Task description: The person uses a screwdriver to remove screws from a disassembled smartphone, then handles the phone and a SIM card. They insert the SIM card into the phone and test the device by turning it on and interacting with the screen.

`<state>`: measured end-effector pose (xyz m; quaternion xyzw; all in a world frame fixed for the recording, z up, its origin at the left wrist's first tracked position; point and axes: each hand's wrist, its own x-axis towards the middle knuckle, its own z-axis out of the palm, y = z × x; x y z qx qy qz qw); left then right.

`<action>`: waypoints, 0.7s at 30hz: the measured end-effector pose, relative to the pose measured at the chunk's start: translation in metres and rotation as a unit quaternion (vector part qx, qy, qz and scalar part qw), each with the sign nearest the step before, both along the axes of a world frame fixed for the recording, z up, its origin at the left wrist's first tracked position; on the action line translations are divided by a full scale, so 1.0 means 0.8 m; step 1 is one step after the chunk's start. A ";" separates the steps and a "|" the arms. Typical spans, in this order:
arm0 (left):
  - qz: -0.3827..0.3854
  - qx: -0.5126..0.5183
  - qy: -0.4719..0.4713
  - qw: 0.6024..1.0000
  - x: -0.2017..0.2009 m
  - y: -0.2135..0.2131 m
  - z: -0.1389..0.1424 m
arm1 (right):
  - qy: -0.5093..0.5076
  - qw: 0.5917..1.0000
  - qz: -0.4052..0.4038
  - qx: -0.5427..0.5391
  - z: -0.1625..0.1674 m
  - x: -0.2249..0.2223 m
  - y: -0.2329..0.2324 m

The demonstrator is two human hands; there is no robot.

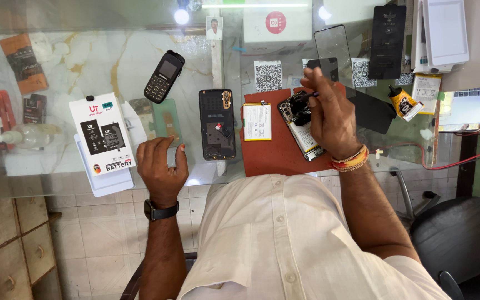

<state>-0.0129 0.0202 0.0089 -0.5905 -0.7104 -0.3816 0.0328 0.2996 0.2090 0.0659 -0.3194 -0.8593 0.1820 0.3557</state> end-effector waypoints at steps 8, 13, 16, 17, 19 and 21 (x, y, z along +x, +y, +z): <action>0.000 0.020 0.012 1.000 -0.002 -0.002 -0.001 | -0.003 0.998 -0.042 0.055 0.014 -0.009 0.005; 0.006 0.012 0.007 1.000 -0.002 -0.002 0.002 | -0.013 0.993 -0.054 0.106 0.008 -0.008 0.006; 0.007 0.012 0.010 1.000 -0.001 -0.003 0.004 | 0.004 0.996 -0.051 0.072 0.004 -0.009 0.007; 0.007 0.013 0.012 1.000 -0.001 -0.003 0.004 | 0.031 0.998 -0.029 0.044 0.003 -0.010 0.006; 0.006 0.005 0.005 1.000 -0.002 -0.004 0.003 | 0.039 0.998 -0.028 0.049 0.001 -0.012 0.007; 0.005 0.001 0.002 1.000 -0.002 -0.004 0.002 | -0.001 0.991 -0.068 0.116 -0.001 -0.013 0.007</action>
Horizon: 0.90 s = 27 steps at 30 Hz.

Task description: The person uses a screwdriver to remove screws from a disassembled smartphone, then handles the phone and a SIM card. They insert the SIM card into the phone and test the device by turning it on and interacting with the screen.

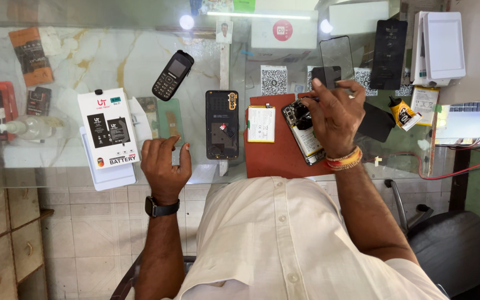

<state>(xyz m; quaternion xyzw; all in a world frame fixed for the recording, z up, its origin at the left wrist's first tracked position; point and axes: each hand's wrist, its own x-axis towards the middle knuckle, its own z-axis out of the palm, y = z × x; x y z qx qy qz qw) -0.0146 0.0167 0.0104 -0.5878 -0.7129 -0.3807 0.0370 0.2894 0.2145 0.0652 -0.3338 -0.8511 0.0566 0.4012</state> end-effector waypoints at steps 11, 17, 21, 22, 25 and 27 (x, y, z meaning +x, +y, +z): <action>0.000 -0.004 0.003 1.000 0.000 0.000 -0.004 | 0.009 1.000 0.014 -0.026 0.001 0.007 0.002; -0.001 0.005 -0.001 1.000 0.000 -0.001 -0.003 | 0.064 0.989 0.041 -0.126 -0.009 0.002 -0.002; 0.003 0.011 0.009 1.000 0.001 -0.002 -0.005 | 0.026 0.999 0.013 -0.040 -0.011 0.002 -0.002; 0.002 0.011 0.005 1.000 0.001 -0.003 -0.005 | 0.022 0.998 0.012 -0.053 -0.010 0.005 -0.002; 0.003 0.012 0.006 1.000 -0.001 -0.003 -0.006 | 0.033 0.996 0.016 -0.087 -0.008 0.009 -0.001; 0.005 0.010 0.005 1.000 0.000 -0.003 -0.006 | 0.067 0.992 0.024 -0.106 -0.009 0.008 -0.002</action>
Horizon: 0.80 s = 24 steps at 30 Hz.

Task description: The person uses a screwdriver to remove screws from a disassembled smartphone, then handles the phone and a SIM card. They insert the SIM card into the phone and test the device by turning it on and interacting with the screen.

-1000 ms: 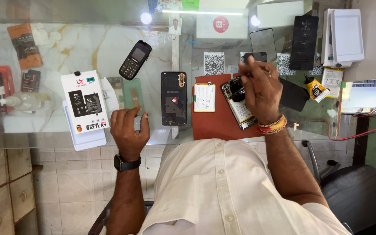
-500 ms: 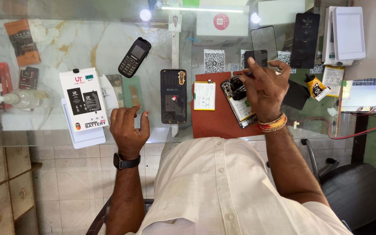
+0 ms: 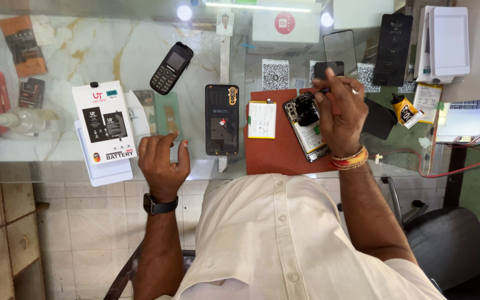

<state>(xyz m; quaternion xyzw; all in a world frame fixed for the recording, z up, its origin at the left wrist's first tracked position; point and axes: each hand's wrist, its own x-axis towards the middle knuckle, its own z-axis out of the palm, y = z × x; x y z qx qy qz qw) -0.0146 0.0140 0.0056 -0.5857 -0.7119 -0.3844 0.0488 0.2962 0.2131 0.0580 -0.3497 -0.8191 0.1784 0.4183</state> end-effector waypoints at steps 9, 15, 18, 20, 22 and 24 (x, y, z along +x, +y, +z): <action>-0.002 0.007 -0.003 1.000 -0.001 -0.001 0.004 | -0.040 0.999 0.000 0.013 -0.001 0.001 0.000; -0.005 0.012 -0.004 1.000 -0.002 0.000 0.004 | -0.094 0.989 -0.055 0.100 -0.007 0.000 0.002; -0.006 0.019 -0.012 1.000 -0.001 -0.001 0.006 | -0.055 0.996 -0.027 -0.064 -0.014 0.002 0.001; 0.000 0.030 -0.009 1.000 0.000 -0.002 0.007 | 0.022 0.996 -0.045 -0.068 -0.021 -0.001 -0.004; -0.002 0.025 -0.030 0.999 0.001 -0.001 0.007 | 0.084 0.992 -0.029 -0.084 -0.026 -0.004 -0.011; -0.006 0.017 -0.051 0.999 0.000 -0.003 0.009 | 0.134 0.984 0.015 -0.114 -0.027 -0.010 -0.023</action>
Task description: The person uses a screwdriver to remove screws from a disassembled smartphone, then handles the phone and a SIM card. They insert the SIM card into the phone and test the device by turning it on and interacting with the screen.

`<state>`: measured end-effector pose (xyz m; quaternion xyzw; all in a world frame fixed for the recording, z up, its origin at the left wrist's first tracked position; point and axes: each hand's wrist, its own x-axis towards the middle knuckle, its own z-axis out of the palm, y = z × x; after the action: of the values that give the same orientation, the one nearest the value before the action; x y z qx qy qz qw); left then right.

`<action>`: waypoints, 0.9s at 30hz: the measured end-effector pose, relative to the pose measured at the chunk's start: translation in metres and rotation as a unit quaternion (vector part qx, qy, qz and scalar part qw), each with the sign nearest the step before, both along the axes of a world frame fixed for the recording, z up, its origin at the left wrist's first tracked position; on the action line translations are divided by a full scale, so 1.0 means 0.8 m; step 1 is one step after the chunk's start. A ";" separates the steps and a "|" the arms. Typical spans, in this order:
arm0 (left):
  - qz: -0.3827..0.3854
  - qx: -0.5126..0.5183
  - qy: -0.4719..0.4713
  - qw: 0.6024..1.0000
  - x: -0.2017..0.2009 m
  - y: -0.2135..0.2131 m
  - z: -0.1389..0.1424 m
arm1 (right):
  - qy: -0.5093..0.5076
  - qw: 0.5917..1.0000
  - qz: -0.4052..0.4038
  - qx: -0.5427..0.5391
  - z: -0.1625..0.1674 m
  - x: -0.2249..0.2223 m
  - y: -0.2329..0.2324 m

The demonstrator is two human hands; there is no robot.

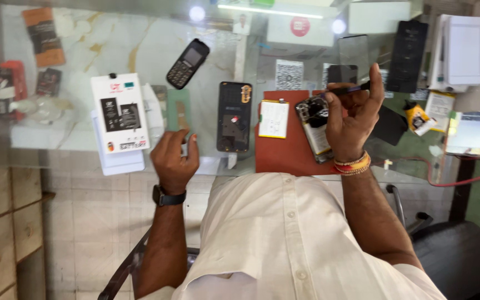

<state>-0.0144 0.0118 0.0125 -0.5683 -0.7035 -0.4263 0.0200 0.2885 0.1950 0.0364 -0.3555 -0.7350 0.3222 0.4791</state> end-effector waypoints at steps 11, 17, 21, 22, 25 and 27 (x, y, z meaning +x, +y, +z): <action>-0.007 0.001 -0.014 1.000 -0.009 -0.006 0.007 | -0.041 0.967 0.238 0.083 -0.006 -0.113 -0.041; -0.016 -0.003 0.004 1.000 -0.012 -0.007 0.004 | -0.068 0.956 0.272 0.091 -0.008 -0.141 -0.047; -0.018 0.005 0.006 1.000 -0.013 -0.007 0.003 | -0.097 0.952 0.269 0.113 -0.011 -0.145 -0.041; -0.018 0.006 0.010 1.000 -0.014 -0.007 0.003 | -0.083 0.953 0.267 0.119 -0.012 -0.145 -0.040; -0.017 0.005 0.016 1.000 -0.016 -0.008 0.002 | -0.046 0.956 0.263 0.125 -0.015 -0.144 -0.040; -0.017 -0.003 0.014 1.000 -0.015 -0.008 0.001 | -0.030 0.958 0.260 0.121 -0.017 -0.143 -0.041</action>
<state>-0.0263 0.0054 0.0135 -0.5860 -0.6948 -0.4163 0.0214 0.1740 0.1626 0.0231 -0.1012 -0.8495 0.3335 0.3962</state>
